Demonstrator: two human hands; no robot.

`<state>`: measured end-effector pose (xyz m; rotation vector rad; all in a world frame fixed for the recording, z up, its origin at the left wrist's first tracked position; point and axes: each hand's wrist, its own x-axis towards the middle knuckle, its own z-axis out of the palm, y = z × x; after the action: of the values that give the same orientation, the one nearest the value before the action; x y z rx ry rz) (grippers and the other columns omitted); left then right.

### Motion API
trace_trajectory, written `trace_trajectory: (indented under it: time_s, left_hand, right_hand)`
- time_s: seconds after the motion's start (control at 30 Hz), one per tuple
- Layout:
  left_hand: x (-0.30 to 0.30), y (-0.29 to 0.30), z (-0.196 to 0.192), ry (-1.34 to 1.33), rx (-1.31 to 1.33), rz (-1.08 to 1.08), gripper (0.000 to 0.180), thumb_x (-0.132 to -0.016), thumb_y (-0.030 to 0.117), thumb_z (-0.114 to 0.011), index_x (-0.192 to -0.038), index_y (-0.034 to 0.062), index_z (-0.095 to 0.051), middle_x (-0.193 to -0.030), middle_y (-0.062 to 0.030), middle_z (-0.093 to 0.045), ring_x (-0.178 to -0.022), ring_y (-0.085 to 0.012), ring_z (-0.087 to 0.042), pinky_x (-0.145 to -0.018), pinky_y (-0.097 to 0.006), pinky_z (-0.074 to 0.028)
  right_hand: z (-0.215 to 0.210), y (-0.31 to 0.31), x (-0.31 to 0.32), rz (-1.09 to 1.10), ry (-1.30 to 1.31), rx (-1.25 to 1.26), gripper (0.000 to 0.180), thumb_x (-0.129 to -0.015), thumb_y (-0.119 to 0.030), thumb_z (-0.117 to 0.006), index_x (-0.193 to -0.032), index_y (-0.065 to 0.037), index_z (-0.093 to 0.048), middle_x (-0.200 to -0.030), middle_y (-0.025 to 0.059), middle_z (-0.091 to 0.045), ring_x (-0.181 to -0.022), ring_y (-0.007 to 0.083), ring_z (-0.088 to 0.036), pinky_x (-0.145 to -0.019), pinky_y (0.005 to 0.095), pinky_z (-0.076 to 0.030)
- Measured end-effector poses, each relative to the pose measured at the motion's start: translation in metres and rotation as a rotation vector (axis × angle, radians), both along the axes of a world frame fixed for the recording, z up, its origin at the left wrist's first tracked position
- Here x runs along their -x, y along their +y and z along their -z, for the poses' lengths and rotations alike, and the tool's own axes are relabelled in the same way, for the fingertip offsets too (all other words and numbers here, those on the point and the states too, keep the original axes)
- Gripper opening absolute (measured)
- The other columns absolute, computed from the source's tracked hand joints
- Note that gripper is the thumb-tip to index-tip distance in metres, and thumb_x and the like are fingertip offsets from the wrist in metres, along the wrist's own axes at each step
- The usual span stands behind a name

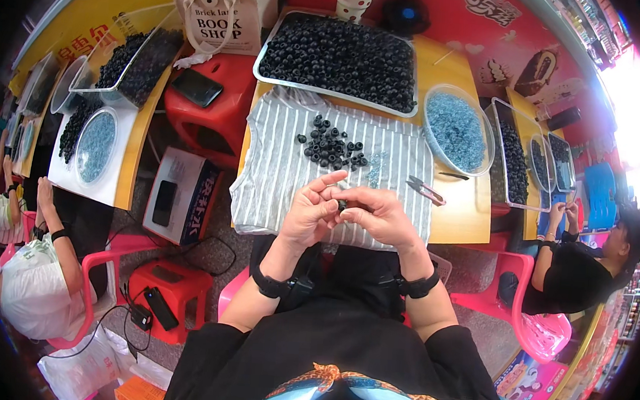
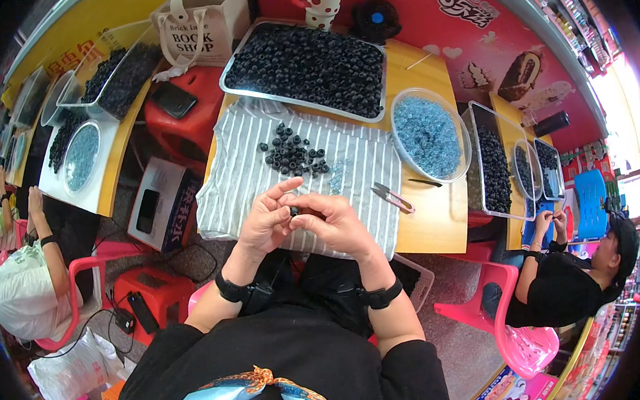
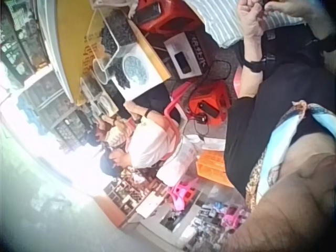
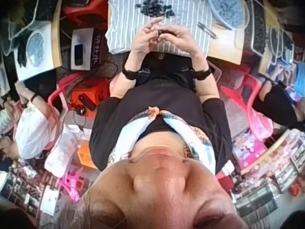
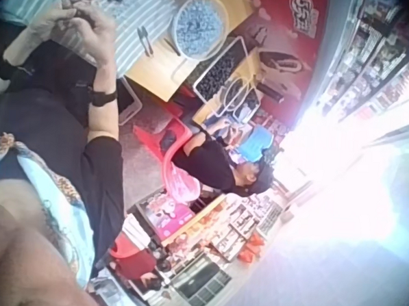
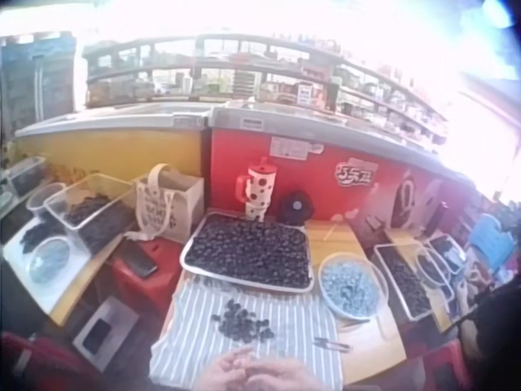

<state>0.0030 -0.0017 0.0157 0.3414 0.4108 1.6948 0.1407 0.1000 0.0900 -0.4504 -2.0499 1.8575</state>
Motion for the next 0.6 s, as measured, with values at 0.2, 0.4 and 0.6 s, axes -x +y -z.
trace_trajectory:
  time_s: [0.2, 0.4, 0.6]
  left_hand:
    - [0.008, -0.009, 0.007, 0.175, 0.074, -0.064, 0.056, -0.084, 0.011, -0.074, -0.133, -0.0027, -0.050, -0.089, -0.0069, -0.066, -0.064, -0.0097, -0.062, -0.053, -0.017, -0.049]
    - [-0.003, -0.003, -0.004, 0.152, -0.007, -0.007, 0.047, -0.091, 0.016, -0.068, -0.130, -0.0036, -0.052, -0.099, -0.0106, -0.066, -0.089, -0.0198, -0.065, -0.071, -0.026, -0.054]
    - [-0.001, -0.003, 0.008, 0.093, 0.008, -0.065, 0.028, -0.098, 0.014, -0.057, -0.119, -0.0029, -0.059, -0.099, -0.0123, -0.066, -0.085, -0.0216, -0.065, -0.077, -0.032, -0.053]
  right_hand:
    - [0.018, -0.012, 0.014, 0.129, 0.186, -0.311, 0.018, -0.079, 0.000, -0.064, -0.096, -0.001, -0.067, -0.084, 0.0136, -0.069, -0.075, 0.0279, -0.070, -0.065, 0.0328, -0.053]
    - [0.011, -0.008, -0.014, 0.182, 0.127, -0.281, 0.020, -0.080, 0.005, -0.066, -0.100, 0.002, -0.066, -0.082, 0.0094, -0.069, -0.071, 0.0163, -0.068, -0.065, 0.0281, -0.053]
    - [-0.029, 0.104, -0.135, 1.036, -0.066, -0.780, 0.015, -0.085, -0.001, -0.068, -0.099, -0.001, -0.066, -0.086, 0.0027, -0.064, -0.074, 0.0128, -0.060, -0.068, 0.0294, -0.049]
